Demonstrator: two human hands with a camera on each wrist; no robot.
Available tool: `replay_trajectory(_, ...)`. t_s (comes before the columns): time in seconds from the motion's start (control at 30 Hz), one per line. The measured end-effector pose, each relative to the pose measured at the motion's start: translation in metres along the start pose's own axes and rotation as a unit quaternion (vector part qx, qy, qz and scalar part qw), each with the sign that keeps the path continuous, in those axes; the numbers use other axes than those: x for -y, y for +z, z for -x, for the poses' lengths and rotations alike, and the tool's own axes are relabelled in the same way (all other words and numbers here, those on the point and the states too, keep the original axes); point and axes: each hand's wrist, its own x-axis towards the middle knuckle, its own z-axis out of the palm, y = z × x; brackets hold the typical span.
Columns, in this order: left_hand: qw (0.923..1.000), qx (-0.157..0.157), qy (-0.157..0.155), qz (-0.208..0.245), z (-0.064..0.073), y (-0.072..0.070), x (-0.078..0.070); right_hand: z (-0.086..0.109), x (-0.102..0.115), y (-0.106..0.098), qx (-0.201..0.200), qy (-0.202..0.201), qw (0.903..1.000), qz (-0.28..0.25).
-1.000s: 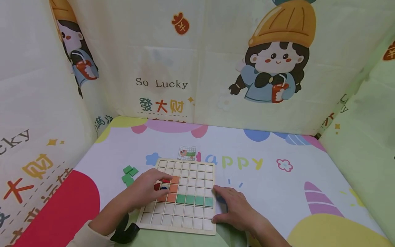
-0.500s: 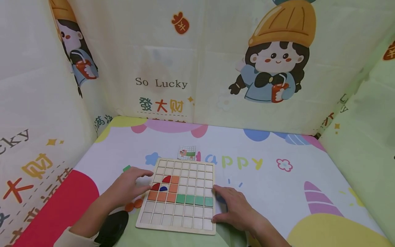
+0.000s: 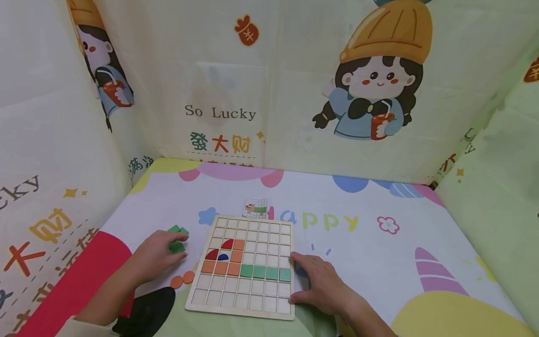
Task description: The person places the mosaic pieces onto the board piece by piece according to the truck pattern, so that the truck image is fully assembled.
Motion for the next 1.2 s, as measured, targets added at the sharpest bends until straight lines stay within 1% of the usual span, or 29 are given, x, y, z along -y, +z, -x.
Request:
replay_trajectory(0.13,0.9998,0.010,-0.016,-0.004,0.000,-0.002,0.006,0.000,0.000,-0.001,0.002,0.002,1.0000,-0.003)
replay_trajectory(0.37,0.9994,0.024,-0.023,0.008,0.002,-0.004,0.012,0.001,0.002,-0.002,0.005,0.005,1.0000,-0.006)
replay_trajectory(0.6,0.9990,0.031,-0.032,0.011,0.002,-0.005,0.012,0.000,0.001,-0.002,0.005,0.003,1.0000,-0.004)
replay_trajectory(0.83,0.9988,0.033,-0.031,0.016,0.004,-0.005,0.010,0.000,0.001,-0.002,0.005,0.002,1.0000,-0.005)
replay_trajectory(1.2,0.9980,0.046,-0.036,0.024,0.004,-0.006,0.011,0.001,0.002,-0.003,0.010,0.005,0.9999,-0.010)
